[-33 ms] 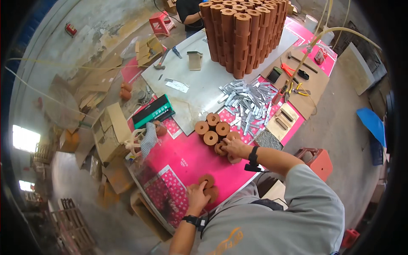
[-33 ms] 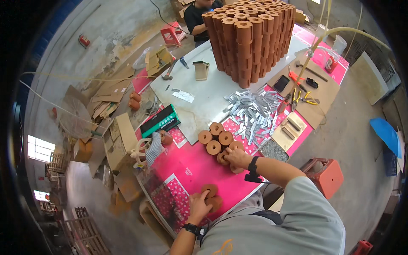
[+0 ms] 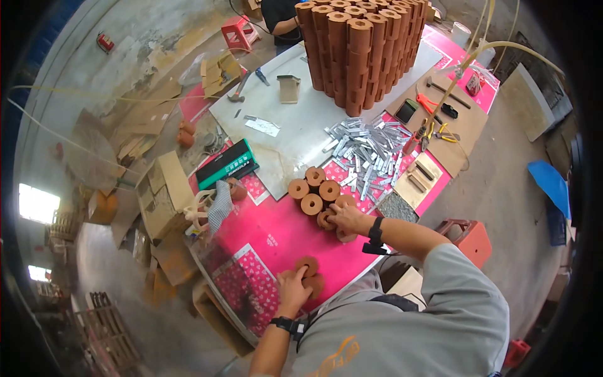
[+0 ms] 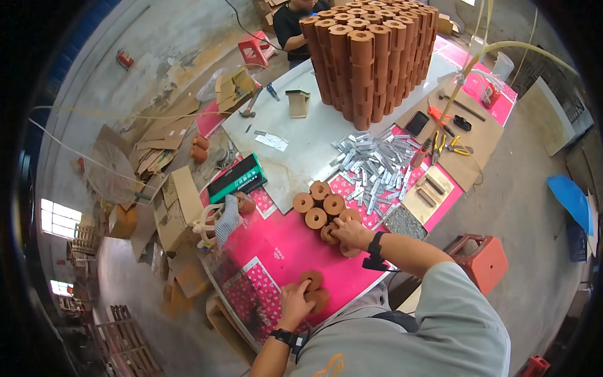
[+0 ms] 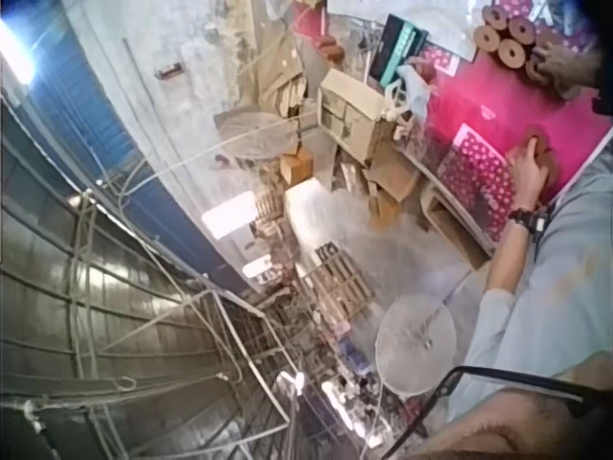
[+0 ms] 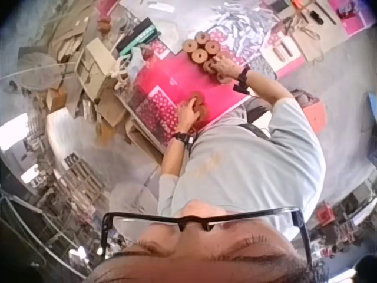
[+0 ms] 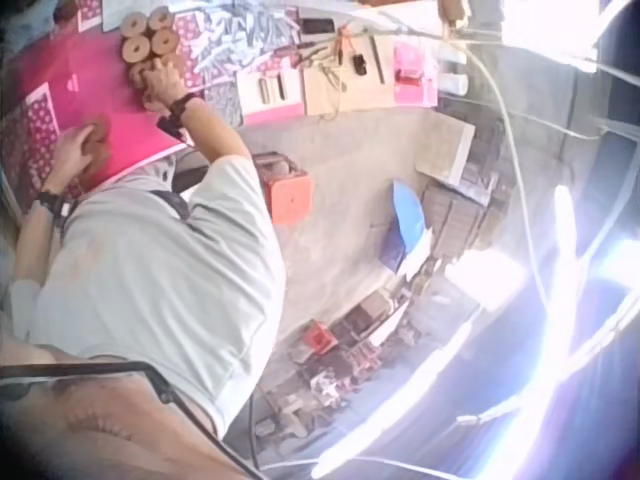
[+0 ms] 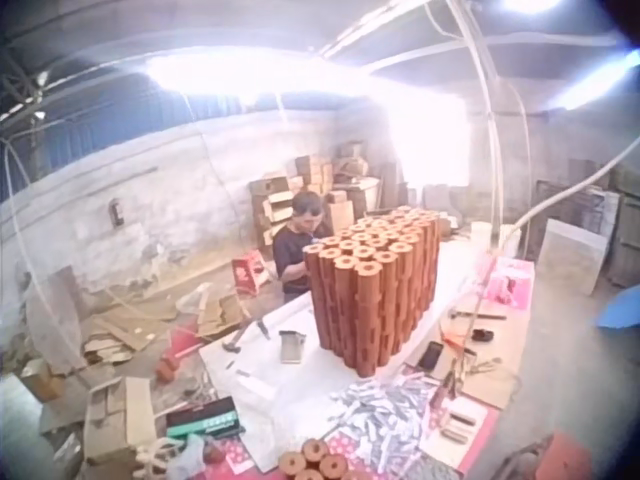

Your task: Picking wooden cylindrical components from a pallet and arranging them in a grid on a workbench.

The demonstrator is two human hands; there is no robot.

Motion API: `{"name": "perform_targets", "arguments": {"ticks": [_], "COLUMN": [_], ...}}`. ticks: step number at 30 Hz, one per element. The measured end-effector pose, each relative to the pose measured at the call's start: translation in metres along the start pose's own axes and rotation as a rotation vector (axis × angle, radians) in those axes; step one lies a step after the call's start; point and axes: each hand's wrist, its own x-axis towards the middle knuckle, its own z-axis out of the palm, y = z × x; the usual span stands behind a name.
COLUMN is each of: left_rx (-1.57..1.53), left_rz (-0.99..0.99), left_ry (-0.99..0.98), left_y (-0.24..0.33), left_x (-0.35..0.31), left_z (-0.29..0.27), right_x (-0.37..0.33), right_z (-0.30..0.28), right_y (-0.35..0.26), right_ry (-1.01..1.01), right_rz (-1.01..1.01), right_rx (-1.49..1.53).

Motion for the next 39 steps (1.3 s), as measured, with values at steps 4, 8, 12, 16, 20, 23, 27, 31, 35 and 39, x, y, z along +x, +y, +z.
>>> {"name": "perform_targets", "arguments": {"ticks": [4,8,12,16,20,23,27,31,35,39], "left_rx": [0.071,0.139,0.166,0.171,0.191,0.169,0.135,0.121,0.185,0.190], "left_rz": [0.015,0.034,0.093,0.090,0.083,0.068,0.064,0.113,0.175,0.212], "left_ry": [-0.022,-0.071,-0.081,-0.061,-0.017,-0.008,-0.025,-0.080,-0.083,-0.016], "left_y": [0.025,0.041,0.055,0.063,0.064,0.063,0.069,0.078,0.091,0.095], "left_x": [0.019,0.040,0.051,0.058,0.063,0.066,0.066,0.074,0.079,0.079], "left_z": [-0.005,-0.003,-0.001,0.005,0.009,0.010,0.006,0.009,0.017,0.024], "right_x": [-0.022,-0.061,-0.100,-0.101,-0.090,-0.091,-0.109,-0.119,-0.118,-0.118], "right_z": [-0.034,-0.060,-0.049,-0.025,-0.012,-0.016,-0.011,-0.002,0.001,0.000], "right_y": [-0.008,-0.023,-0.042,-0.052,-0.050,-0.042,-0.029,-0.016,-0.011,-0.010], "right_ry": [0.014,0.232,0.252,0.090,0.101,0.113,0.163,0.244,0.252,0.228], "right_rz": [0.063,0.172,0.460,0.576,0.611,0.606,0.650,0.632,0.597,0.593], "right_rx": [0.186,0.338,0.547,0.671,0.730,0.730,0.717,0.710,0.733,0.720]}}
